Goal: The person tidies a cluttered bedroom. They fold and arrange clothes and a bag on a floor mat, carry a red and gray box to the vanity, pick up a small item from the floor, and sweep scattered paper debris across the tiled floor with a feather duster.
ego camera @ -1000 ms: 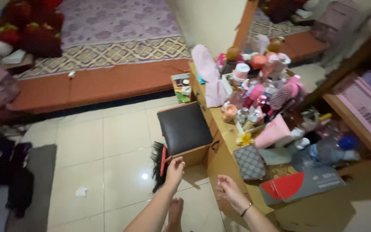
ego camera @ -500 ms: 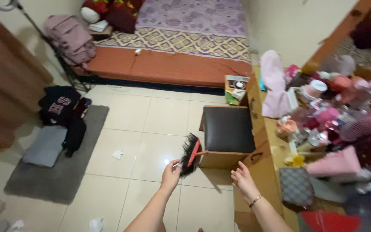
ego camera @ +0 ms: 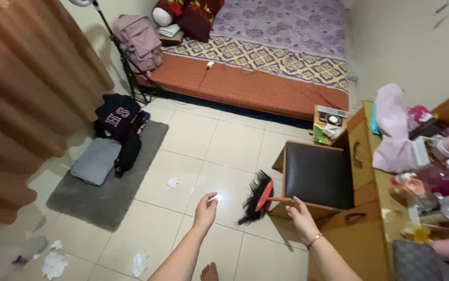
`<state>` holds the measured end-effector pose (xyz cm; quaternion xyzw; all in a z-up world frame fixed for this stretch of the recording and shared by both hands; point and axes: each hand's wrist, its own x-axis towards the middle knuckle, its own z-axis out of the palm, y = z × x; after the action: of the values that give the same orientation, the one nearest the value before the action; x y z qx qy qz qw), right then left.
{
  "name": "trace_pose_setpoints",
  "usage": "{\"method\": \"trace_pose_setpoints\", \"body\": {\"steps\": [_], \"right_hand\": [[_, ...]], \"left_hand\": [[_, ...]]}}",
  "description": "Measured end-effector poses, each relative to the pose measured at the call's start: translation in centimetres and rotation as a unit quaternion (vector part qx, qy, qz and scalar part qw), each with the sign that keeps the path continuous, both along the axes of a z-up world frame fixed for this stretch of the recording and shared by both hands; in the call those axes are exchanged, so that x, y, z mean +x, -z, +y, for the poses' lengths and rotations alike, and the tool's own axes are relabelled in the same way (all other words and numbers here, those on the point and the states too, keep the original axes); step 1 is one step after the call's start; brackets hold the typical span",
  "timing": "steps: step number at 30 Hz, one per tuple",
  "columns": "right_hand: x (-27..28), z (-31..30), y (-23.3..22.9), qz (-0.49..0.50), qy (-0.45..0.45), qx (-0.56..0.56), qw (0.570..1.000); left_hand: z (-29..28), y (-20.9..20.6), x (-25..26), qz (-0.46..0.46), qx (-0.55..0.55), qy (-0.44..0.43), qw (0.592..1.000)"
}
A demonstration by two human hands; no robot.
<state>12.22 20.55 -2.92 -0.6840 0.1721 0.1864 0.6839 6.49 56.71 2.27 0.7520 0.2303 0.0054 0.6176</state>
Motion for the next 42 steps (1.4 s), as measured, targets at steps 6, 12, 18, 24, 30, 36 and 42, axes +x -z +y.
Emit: {"method": "trace_pose_setpoints", "body": {"steps": [6, 12, 18, 24, 30, 36, 42], "right_hand": [[1.8, 5.9, -0.9, 0.071, -0.028, -0.038, 0.996], [3.4, 12.3, -0.7, 0.041, -0.057, 0.015, 0.997], [4.6, 18.4, -0.4, 0.041, -0.045, 0.087, 0.994], [5.5, 23.5, -2.4, 0.084, -0.129, -0.006, 0.988], [5.7, 28.9, -4.2, 0.092, -0.176, 0.003, 0.98], [6.7, 33.9, -4.5, 0.084, -0.199, 0.006, 0.976], [7.9, 38.1, -4.9, 0.075, -0.226, 0.001, 0.971]], "left_hand": [[6.1, -0.7, 0.6, 0.014, -0.002, -0.035, 0.999], [12.4, -0.2, -0.2, 0.008, -0.025, -0.085, 0.996], [19.5, 0.4, -1.6, 0.04, -0.058, -0.145, 0.987], [26.8, -1.6, -4.7, 0.036, -0.033, -0.19, 0.981], [31.8, -2.1, -8.7, 0.044, -0.049, -0.254, 0.965], [35.6, -1.2, -11.9, 0.031, -0.071, -0.315, 0.946], [37.5, -0.8, -13.8, 0.031, -0.086, -0.348, 0.933]]}}
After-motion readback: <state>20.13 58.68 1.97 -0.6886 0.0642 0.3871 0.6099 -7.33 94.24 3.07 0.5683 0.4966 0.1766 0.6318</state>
